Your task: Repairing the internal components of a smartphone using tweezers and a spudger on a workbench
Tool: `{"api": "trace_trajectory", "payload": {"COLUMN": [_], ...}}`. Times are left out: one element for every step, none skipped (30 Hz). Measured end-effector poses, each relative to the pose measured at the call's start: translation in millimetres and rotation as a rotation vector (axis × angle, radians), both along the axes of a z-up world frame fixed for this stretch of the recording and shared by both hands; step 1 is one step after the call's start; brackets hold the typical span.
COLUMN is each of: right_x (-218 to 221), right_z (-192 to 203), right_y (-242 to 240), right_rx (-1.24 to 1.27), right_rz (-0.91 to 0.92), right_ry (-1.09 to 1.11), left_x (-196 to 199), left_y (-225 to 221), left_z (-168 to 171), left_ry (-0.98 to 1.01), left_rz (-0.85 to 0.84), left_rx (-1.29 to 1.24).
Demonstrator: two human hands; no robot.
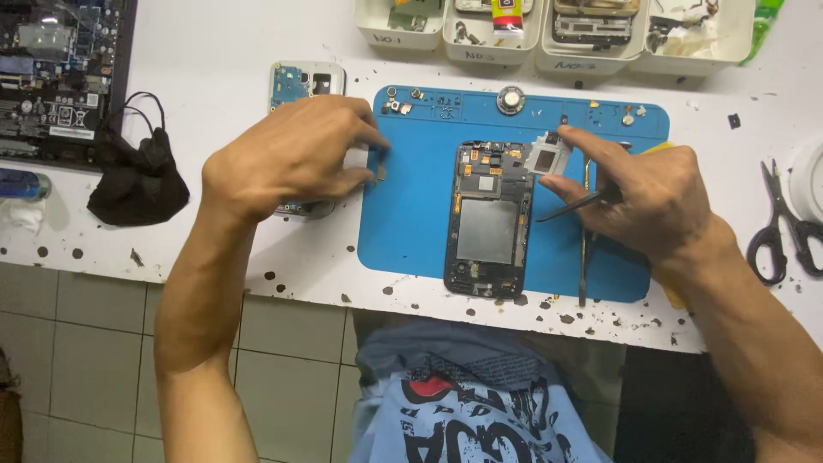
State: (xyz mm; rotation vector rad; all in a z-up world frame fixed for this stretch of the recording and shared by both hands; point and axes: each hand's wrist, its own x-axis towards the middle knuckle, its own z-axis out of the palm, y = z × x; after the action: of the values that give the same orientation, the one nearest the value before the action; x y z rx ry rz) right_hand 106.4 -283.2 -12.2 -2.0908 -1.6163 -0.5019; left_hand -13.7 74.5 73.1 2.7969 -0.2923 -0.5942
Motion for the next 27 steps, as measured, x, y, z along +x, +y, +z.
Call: {"api": "trace_trajectory", "payload": {"right_x": [-0.5, -0.6, -0.5, -0.1, 0.5, 0.0, -0.4, -0.9, -1.5, -2.1, -2.8, -3.0, -2.8, -3.5, -4.3, -3.3, -2.5, -1.7, -1.3, -1.7, -2.0, -1.2, -0.5, 0.1, -0.3, -0.5, -0.8], "right_z": [0.2, 0.4, 0.5, 0.9, 1.0, 0.4, 0.3, -0.1, -0.4, -0.4, -0.1, 0.2, 1.1, 1.7, 2.3, 2.5, 2.8, 3.0, 3.0, 2.6, 2.3, 1.4, 0.6, -0.4, 0.5, 1.5, 2.5], "right_y": [-0.4, -0.6, -0.9, -0.9, -0.9, -1.0, -1.3, -1.5, -1.5, -1.6, -1.6, -1.3, -1.0, -1.4, -1.7, -2.9, -4.0, -4.8, -4.4, -4.3, -4.5, -4.8, -5.4, -6.1, -5.8, -5.4, -4.9], "right_rx": [-0.004, -0.004, -0.005, -0.008, -0.007, -0.005, -0.008, -0.011, -0.014, -0.017, -0.013, -0.007, -0.008, -0.014, -0.020, -0.023, -0.035, -0.046, -0.048, -0.041, -0.034, -0.035, -0.037, -0.038, -0.038, -0.043, -0.048], "right_rz": [-0.002, -0.017, -0.032, -0.034, -0.020, -0.006, -0.008, -0.013, -0.017, -0.017, -0.017, -0.018, -0.019, -0.036, -0.053, -0.053, -0.033, -0.012, -0.009, -0.013, -0.016, -0.016, -0.016, -0.017, -0.017, -0.014, -0.010], "right_ry": [-0.004, 0.016, 0.036, 0.034, 0.033, 0.034, 0.036, 0.032, 0.029, 0.031, 0.038, 0.042, 0.042, 0.039, 0.035, 0.037, 0.046, 0.055, 0.056, 0.066, 0.075, 0.077, 0.069, 0.062, 0.063, 0.072, 0.080], "left_x": [0.6, 0.9, 1.2, 1.3, 1.5, 1.0, 1.1, 0.8, 0.5, -0.4, -1.3, -1.5, -2.0, -3.1, -4.4, -4.5, -4.8, -6.0, -5.7, -6.0, -6.3, -6.8, -7.3, -7.7, -8.1, -8.7, -9.3], "left_y": [-1.9, -3.9, -6.0, -3.4, -1.0, 1.4, 1.5, 1.7, 2.0, 3.4, 4.9, 6.7, 11.4, 15.5, 19.6, 19.3, 19.0, 18.8, 18.1, 17.2, 16.0, 15.4, 14.5, 13.7, 14.1, 14.5, 15.0], "left_z": [0.9, 1.7, 2.4, -1.9, -6.6, -11.5, -11.7, -12.3, -12.8, -14.0, -15.1, -15.7, -20.5, -25.8, -31.1, -34.6, -38.0, -41.3, -43.7, -46.3, -48.8, -47.7, -46.3, -45.0, -45.1, -45.1, -45.0], "left_ry": [-0.004, 0.026, 0.056, 0.055, 0.005, -0.043, -0.042, -0.026, -0.010, -0.007, -0.015, -0.025, -0.025, -0.134, -0.242, -0.240, -0.457, -0.673, -0.673, -0.699, -0.724, -0.723, -0.626, -0.529, -0.527, -0.481, -0.435], "left_rz": [-0.002, 0.016, 0.035, 0.033, 0.009, -0.015, -0.018, -0.023, -0.029, -0.028, -0.019, -0.011, -0.012, -0.056, -0.100, -0.099, -0.133, -0.166, -0.163, -0.175, -0.188, -0.187, -0.190, -0.194, -0.195, -0.186, -0.176], "left_rx": [-0.004, 0.017, 0.038, 0.035, 0.007, -0.020, -0.023, -0.034, -0.044, -0.047, -0.084, -0.119, -0.120, -0.166, -0.212, -0.214, -0.160, -0.103, -0.104, -0.021, 0.062, 0.062, 0.057, 0.053, 0.053, 0.051, 0.049]}}
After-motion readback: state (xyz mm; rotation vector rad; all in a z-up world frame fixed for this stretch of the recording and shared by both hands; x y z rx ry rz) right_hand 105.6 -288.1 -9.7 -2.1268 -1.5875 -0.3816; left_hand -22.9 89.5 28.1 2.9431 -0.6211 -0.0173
